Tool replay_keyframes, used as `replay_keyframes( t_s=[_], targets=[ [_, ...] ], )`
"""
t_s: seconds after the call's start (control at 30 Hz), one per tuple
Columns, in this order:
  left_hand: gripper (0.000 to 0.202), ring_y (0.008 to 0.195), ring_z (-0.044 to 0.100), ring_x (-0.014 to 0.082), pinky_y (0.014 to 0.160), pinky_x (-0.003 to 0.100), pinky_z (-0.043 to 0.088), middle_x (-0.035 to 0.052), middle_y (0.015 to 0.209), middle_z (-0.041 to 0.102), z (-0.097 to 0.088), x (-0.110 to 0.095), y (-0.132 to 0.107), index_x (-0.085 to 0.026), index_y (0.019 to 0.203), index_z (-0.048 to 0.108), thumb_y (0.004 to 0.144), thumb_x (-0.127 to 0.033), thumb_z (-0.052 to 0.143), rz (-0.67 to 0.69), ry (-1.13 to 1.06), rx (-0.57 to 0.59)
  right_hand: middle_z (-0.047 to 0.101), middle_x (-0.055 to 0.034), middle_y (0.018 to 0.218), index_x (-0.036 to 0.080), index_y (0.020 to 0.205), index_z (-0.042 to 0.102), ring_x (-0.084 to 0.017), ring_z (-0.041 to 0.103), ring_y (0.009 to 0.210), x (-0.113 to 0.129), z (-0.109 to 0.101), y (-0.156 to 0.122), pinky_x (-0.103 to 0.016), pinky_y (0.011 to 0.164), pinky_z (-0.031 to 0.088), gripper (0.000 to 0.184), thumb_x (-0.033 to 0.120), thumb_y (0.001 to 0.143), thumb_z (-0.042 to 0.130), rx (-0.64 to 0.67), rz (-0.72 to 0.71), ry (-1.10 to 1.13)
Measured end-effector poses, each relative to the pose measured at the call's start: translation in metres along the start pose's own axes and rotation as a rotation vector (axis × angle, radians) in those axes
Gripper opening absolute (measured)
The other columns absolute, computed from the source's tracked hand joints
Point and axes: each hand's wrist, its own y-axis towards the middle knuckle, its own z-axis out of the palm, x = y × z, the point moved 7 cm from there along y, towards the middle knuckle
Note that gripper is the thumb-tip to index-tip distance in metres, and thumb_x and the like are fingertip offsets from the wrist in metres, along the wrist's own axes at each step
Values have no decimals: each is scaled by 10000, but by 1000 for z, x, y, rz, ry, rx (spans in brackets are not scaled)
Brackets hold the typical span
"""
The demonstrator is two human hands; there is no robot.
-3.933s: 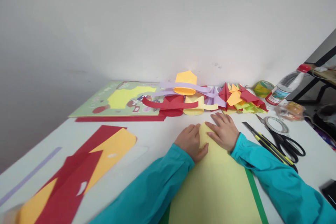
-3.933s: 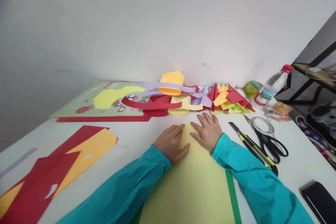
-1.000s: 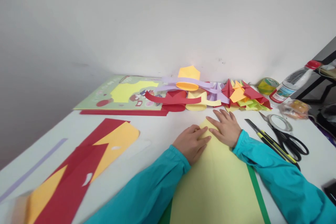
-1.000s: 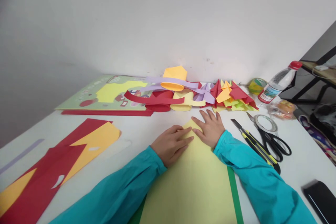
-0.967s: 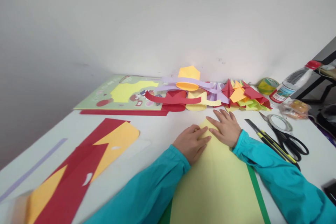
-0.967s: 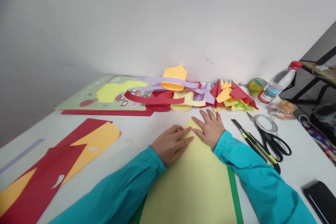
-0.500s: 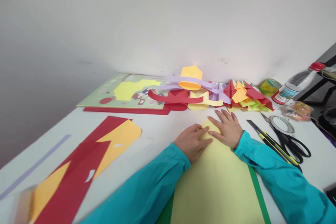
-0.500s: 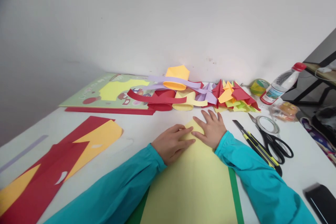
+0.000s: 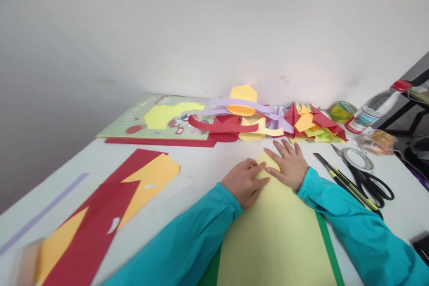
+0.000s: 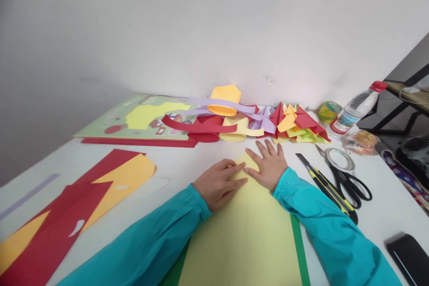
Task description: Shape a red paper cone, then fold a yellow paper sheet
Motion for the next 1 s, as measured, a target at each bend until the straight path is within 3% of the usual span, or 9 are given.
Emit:
replay_keyframes(
  t_s=[0.1,0.2,0.33,0.47,0.6,0.7,0.83,1.0],
  targets=[
    [286,891,511,240,779,409,487,141,1123,605,0,-3,1,-168,960,675,791,-221,450,-13,2,59,278,-82,1504,353,1422,287,-366,193,1368,0,1,0,-621,1024,177,611,632,880,289,1,-4,-12],
    [229,883,556,222,803,377,485,105,978,656,2,1,2,-172,838,677,799,-232,459,-46,-35,215,281,-82,1503,348,1426,279,-370,187,1371,0,1,0,-627,1023,182,617,633,879,294,0,-11,-13],
    [298,707,589,196,684,334,494,80,690,652,-2,29,-1,-168,649,644,835,-275,437,-285,1,478,288,-93,1498,343,1422,292,-374,189,1370,0,1,0,-632,1022,184,607,621,883,309,0,-19,-3],
    [276,763,618,207,688,323,488,91,816,653,-19,54,-3,-149,752,663,845,-315,462,-588,58,519,292,-127,1489,296,1437,272,-363,225,1358,-1,-7,-1,-611,1020,216,609,567,896,341,-54,6,13],
    [299,838,627,217,737,312,488,91,927,620,-17,53,-5,-134,912,632,767,-395,602,-720,22,557,258,-147,1501,186,1450,250,-321,212,1371,-2,-19,-8,-557,1065,181,618,473,912,350,-172,10,13],
    [289,810,633,208,702,311,490,76,936,616,-12,50,-7,-150,951,597,788,-389,577,-754,13,568,226,-119,1518,158,1450,245,-311,163,1390,10,-16,-19,-566,1086,115,642,492,910,341,-145,-88,11],
    [251,787,637,221,682,330,500,82,895,625,-11,48,-7,-144,924,597,794,-358,576,-726,34,534,269,-140,1496,122,1435,277,-298,230,1375,29,-5,-38,-569,1092,122,699,579,906,290,-18,-179,73],
    [190,1005,571,272,863,404,474,154,1090,610,-8,26,4,-114,951,610,776,-176,569,-511,54,444,274,-140,1492,118,1431,282,-283,250,1373,40,-4,-51,-568,1101,137,732,613,892,300,5,-163,110]
  ],
)
